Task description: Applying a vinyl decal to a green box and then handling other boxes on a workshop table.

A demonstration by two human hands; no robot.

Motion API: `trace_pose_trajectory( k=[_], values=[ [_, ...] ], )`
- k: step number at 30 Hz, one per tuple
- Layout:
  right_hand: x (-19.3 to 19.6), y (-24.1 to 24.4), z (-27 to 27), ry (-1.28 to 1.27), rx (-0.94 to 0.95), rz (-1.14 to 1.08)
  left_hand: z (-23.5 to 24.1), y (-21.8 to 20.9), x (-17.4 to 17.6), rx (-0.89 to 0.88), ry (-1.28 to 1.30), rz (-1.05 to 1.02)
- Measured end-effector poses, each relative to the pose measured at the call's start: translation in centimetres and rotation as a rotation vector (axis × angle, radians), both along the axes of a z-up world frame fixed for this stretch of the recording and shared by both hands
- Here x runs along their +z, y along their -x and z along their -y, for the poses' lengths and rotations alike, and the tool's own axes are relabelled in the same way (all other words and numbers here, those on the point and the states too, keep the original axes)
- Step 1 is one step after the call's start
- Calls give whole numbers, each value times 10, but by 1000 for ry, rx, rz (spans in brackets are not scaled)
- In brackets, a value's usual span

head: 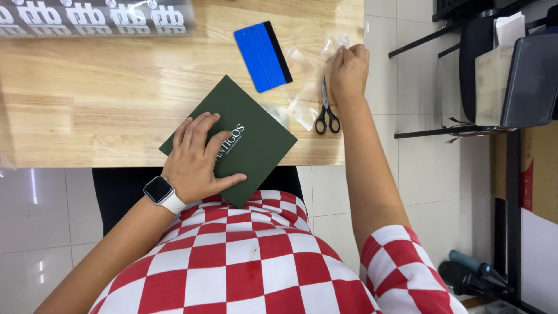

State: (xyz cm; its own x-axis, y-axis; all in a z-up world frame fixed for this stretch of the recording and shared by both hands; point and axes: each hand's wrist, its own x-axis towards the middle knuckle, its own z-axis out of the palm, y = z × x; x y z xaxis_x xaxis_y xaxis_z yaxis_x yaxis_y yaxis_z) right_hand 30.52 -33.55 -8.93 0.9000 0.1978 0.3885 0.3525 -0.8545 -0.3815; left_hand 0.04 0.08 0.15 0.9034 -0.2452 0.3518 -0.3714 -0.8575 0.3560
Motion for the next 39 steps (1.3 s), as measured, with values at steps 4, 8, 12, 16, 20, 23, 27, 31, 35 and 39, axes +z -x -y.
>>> trace_pose_trajectory(
  k=[4,8,12,16,20,23,27,31,35,39],
  values=[
    [12,-22,16,-18,47,-194,0,1,0,-8,-1,-6],
    [55,-52,5,-56,-319,-572,1,0,3,7,15,-4],
    [51,-74,14,-55,-380,-788,0,1,2,12,59,-9],
    [59,-60,6,-156,-480,-640,-4,1,-5,-14,80,-37],
    [20,-36,16,237,-34,-295,-5,-2,-2,-46,-62,-101],
    [27,-7,4,160,-91,-417,-8,-1,-6,-111,-66,-90],
    [28,-6,16,126,-38,-123,-13,1,-16,-171,22,41],
    [55,18,9,132,49,271,-10,6,-19,-168,113,84],
    [58,35,10,16,120,318,-9,5,-15,-132,-9,31],
    [79,83,-10,-28,216,300,-11,-4,-10,-131,-185,-48]
  ],
)
